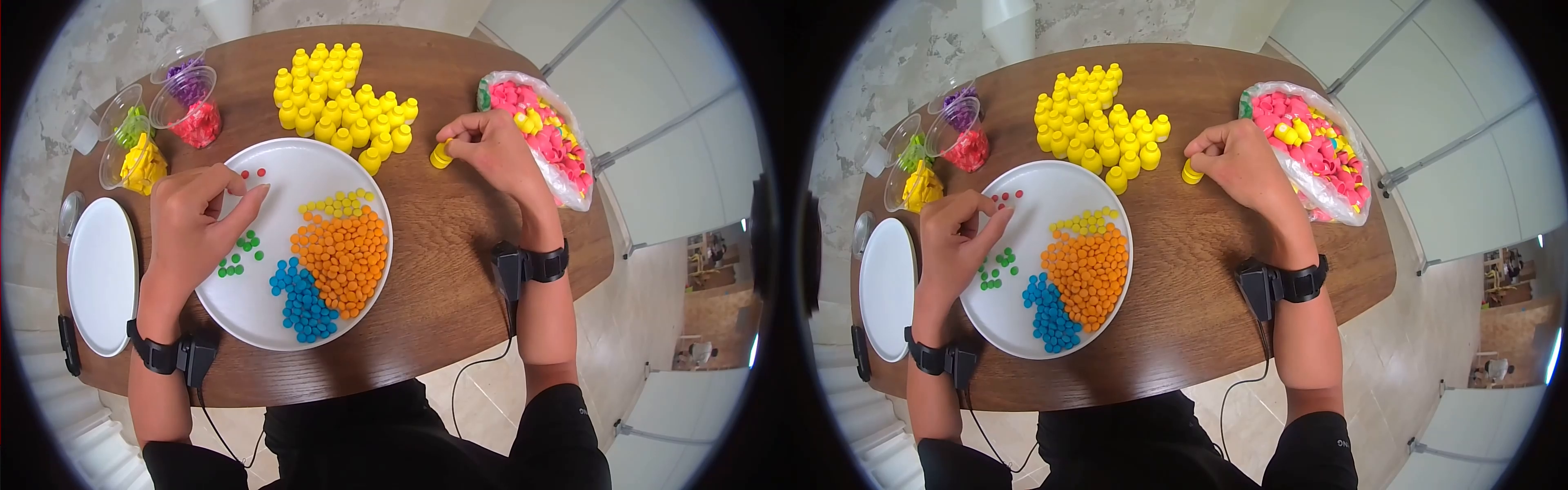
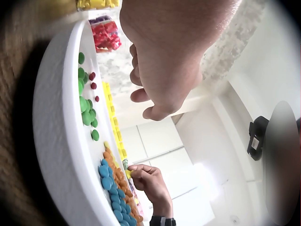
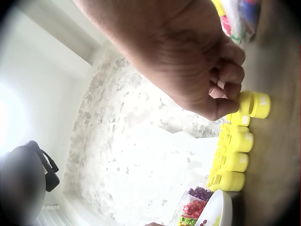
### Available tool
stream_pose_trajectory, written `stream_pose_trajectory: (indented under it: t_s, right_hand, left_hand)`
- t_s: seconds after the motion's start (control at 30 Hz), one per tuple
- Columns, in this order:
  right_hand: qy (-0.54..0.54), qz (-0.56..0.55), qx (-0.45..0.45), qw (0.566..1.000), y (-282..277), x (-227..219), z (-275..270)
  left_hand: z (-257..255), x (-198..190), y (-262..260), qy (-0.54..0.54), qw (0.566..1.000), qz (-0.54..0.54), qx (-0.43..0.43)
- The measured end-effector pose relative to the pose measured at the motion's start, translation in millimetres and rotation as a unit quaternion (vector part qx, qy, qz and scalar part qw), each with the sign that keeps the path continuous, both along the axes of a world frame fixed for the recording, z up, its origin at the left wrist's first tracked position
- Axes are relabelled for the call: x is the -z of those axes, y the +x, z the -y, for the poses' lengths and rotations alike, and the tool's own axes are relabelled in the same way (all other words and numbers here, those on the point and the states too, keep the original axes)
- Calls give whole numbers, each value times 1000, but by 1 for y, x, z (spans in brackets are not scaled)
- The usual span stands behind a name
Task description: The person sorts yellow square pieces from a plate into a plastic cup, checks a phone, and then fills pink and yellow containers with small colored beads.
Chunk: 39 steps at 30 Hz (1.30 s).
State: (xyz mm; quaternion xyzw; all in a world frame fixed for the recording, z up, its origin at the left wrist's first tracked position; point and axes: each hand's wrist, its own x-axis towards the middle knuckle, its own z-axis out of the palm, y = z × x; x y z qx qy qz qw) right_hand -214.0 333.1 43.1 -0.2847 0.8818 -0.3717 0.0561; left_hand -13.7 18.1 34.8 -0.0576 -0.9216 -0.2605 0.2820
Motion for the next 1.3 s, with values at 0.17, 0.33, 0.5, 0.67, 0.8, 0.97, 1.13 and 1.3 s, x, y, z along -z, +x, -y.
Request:
stream_pose_trajectory:
  t_s: [0.17,0.33,0.5,0.67,0.8,0.97,1.13,1.3]
  right_hand:
    - [21,39,-16,999,1,-4,0]
    - [7,116,3,993,6,-11,0]
    - [9,143,-4,990,4,-11,0]
    - [64,96,-9,993,-2,4,-7]
    - [57,7,38,998,-7,-10,-17]
    - [66,-168,288,940,-32,-31,-72]
    - [84,-325,316,887,-44,-15,-74]
    - [-101,-153,15,983,28,-7,30]
  left_hand:
    - [-3,0,-1,5,1000,-4,-4]
    - [-3,1,-2,8,1000,-6,-5]
    - [-1,0,1,15,1000,0,-1]
    - [-3,-5,0,10,999,-27,-15]
    - [-3,-4,1,16,999,-27,-12]
    - [-2,-3,-1,8,999,-30,-16]
    - [-2,1,-4,18,999,-34,-13]
    - [-2,-2,-3,12,1000,-19,-14]
